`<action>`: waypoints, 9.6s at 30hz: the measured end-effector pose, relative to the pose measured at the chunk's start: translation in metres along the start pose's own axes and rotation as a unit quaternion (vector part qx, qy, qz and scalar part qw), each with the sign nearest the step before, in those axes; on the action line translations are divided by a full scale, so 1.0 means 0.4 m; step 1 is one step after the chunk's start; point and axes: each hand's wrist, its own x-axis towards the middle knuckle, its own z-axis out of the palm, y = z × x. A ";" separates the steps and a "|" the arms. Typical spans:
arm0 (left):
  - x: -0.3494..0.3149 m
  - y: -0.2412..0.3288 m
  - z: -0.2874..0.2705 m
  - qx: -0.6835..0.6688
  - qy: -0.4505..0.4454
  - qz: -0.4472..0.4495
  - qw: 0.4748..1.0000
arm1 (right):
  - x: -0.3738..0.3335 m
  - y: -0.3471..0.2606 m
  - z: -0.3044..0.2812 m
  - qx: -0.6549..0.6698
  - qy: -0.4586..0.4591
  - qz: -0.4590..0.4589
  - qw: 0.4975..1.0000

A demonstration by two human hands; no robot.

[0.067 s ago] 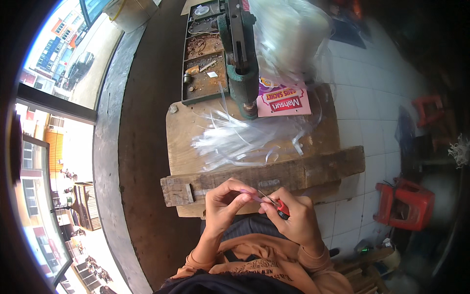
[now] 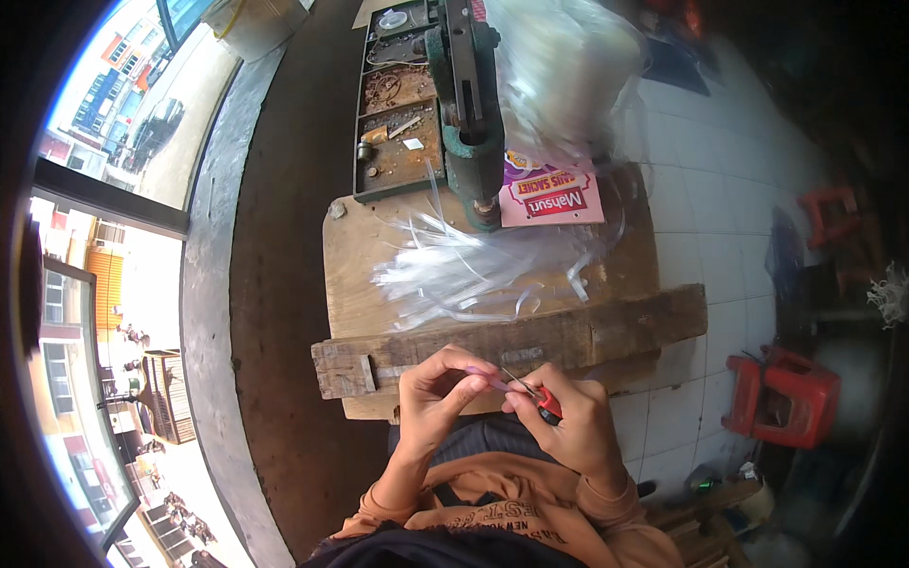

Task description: The person separates and pulls individual clear plastic strips from a bundle and cuts them to length using a small blade on a wooden block.

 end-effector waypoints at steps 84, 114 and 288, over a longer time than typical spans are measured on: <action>-0.189 -0.034 -0.158 0.711 0.228 0.159 0.645 | 0.098 -0.017 0.285 -0.142 -0.145 -0.021 0.979; -0.139 0.061 -0.108 0.908 -0.138 0.058 0.390 | 0.107 0.170 -0.365 -0.130 -0.166 0.233 0.949; 0.328 -0.073 0.110 0.521 -0.524 0.173 0.651 | -0.050 0.218 -0.167 -0.222 0.241 0.048 0.944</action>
